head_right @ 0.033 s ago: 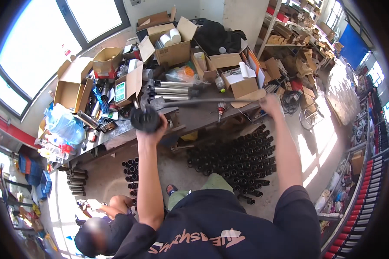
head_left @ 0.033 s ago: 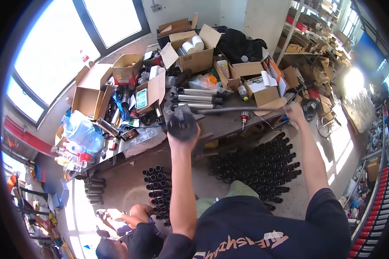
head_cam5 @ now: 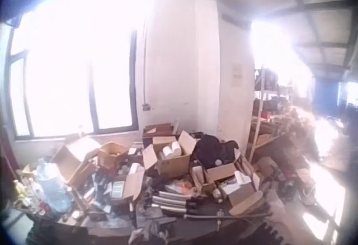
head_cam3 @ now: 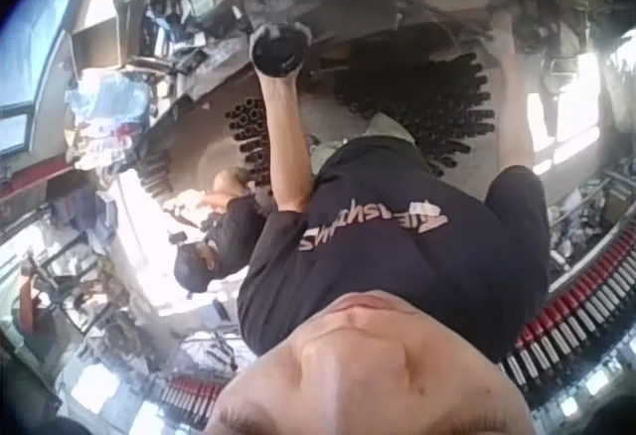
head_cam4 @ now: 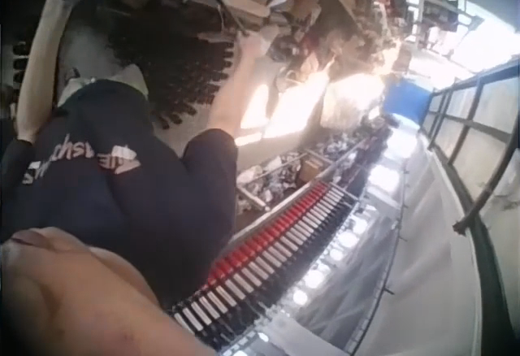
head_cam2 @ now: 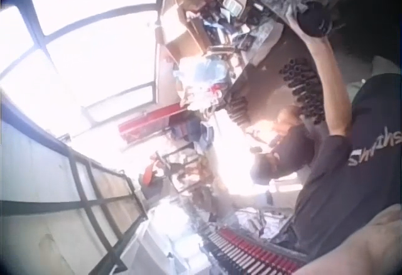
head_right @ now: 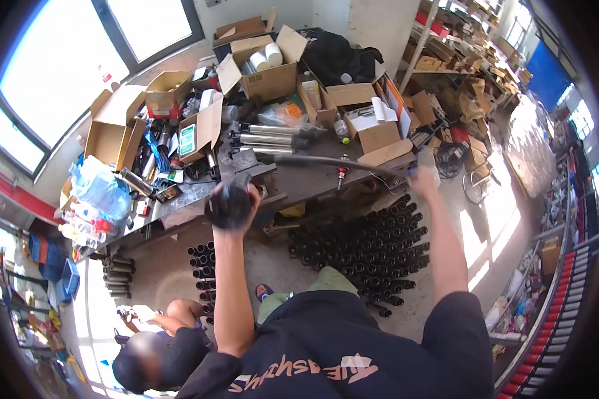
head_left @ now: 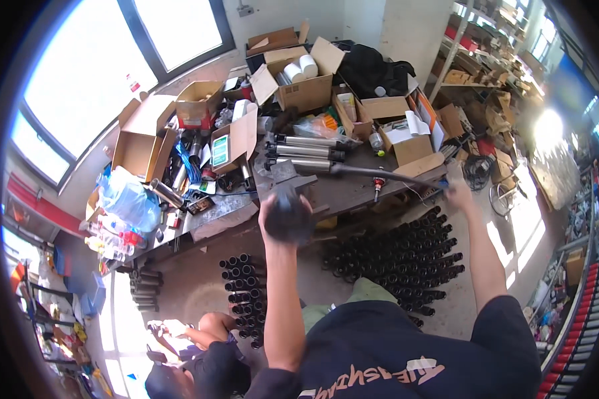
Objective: The person holds a large silver metal tube and inserts a long metal rod through a cap at one end, sliding the rod in and out by hand to check the internal assembly.
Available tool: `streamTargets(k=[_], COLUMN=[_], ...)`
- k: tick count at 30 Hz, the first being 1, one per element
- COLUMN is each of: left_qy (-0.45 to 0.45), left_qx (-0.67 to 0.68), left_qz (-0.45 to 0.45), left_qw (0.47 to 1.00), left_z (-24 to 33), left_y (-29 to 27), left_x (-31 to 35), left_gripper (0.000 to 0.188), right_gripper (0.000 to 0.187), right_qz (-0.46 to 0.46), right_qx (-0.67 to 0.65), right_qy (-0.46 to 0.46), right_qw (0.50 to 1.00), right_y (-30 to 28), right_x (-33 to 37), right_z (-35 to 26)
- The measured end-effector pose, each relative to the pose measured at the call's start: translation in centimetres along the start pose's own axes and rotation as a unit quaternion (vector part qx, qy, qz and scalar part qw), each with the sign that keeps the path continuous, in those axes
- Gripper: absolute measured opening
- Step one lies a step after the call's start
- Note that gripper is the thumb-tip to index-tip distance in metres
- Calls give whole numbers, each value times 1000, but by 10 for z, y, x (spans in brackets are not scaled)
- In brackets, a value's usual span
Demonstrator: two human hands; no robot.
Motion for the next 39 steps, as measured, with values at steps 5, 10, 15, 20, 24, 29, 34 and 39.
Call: streamTargets(k=[5,10,15,20,24,29,34,39], left_qy=[23,174,222,143,77,166,72,153], left_qx=[-173,-335,-361,-219,-107,-328,-149,-338], left_qz=[-178,-198,-163,-246,-318,-184,-180,30], left_qw=[969,905,891,933,939,911,970,928], left_z=[-29,-40,-44,-59,-61,-32,-27,-8], left_y=[18,52,62,59,56,51,27,-32], left_x=[76,88,91,92,88,100,85,73], left_gripper=[69,71,69,72,72,68,74,73], right_gripper=[49,40,35,33,37,71,64,38], right_qz=[-82,-100,-172,-199,-254,-313,-269,-260], right_qx=[-375,-390,-487,-557,-700,-599,-537,-475], right_qy=[312,446,521,544,485,480,522,536], right_qw=[869,799,679,595,459,560,605,648], right_y=[146,233,268,313,338,307,324,308], right_x=[230,243,185,144,106,138,221,273], right_z=[-69,-132,-183,-211,-232,-247,-199,-154])
Point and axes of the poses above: each hand's wrist, its own x-axis away from the middle knuckle, its own y-axis out of the palm, z = x × y, the point moved 7 cm from there along -x, towards the middle knuckle, and after that the axes turned 5 degrees about z, right-handed, at the moved point
